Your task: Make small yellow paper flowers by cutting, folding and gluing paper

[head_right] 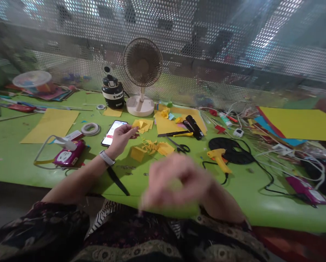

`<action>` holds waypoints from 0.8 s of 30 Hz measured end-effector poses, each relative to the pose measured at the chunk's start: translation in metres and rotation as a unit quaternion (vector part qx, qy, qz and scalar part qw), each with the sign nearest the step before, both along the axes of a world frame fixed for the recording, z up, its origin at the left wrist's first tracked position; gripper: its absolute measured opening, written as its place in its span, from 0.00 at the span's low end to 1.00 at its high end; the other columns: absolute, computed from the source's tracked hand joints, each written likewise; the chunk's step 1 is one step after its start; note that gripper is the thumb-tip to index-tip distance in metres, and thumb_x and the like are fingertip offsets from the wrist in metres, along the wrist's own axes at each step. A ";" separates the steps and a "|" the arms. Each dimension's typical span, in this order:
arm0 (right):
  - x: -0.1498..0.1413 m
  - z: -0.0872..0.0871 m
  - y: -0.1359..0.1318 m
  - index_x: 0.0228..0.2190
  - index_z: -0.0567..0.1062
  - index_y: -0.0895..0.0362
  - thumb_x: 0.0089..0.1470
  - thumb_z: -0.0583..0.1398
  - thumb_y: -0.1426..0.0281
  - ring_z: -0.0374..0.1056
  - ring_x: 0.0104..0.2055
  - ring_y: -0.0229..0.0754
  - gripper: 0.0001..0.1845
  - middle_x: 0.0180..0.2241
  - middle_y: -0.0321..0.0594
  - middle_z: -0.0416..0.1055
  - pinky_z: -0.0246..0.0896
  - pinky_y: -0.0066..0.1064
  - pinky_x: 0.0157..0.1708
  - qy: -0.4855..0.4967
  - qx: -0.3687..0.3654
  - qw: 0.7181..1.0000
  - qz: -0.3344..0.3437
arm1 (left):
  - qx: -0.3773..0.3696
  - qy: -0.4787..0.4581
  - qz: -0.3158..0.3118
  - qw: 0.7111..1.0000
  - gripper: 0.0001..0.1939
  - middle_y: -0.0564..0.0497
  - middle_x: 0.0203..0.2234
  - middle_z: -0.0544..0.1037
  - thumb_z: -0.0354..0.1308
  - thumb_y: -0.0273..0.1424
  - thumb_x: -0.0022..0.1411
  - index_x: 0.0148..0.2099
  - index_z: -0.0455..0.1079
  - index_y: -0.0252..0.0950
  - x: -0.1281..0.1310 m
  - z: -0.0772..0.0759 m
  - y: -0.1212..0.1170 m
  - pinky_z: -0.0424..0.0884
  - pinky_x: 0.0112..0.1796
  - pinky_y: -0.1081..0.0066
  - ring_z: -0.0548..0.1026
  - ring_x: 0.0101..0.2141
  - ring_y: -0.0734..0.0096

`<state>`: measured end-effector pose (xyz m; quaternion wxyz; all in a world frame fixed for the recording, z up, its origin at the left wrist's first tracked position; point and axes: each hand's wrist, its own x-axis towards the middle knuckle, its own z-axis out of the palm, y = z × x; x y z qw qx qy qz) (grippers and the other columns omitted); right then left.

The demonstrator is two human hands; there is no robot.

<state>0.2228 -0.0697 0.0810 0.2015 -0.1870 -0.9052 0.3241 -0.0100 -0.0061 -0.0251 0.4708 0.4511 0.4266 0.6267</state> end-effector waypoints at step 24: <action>-0.073 -0.087 0.136 0.30 0.77 0.58 0.54 0.62 0.70 0.72 0.33 0.39 0.05 0.32 0.40 0.79 0.63 0.27 0.33 -0.176 -0.060 0.937 -0.294 | -0.060 -0.097 0.015 0.993 0.16 0.50 0.25 0.79 0.71 0.39 0.51 0.34 0.72 0.33 0.001 0.002 0.001 0.73 0.30 0.74 0.78 0.26 0.74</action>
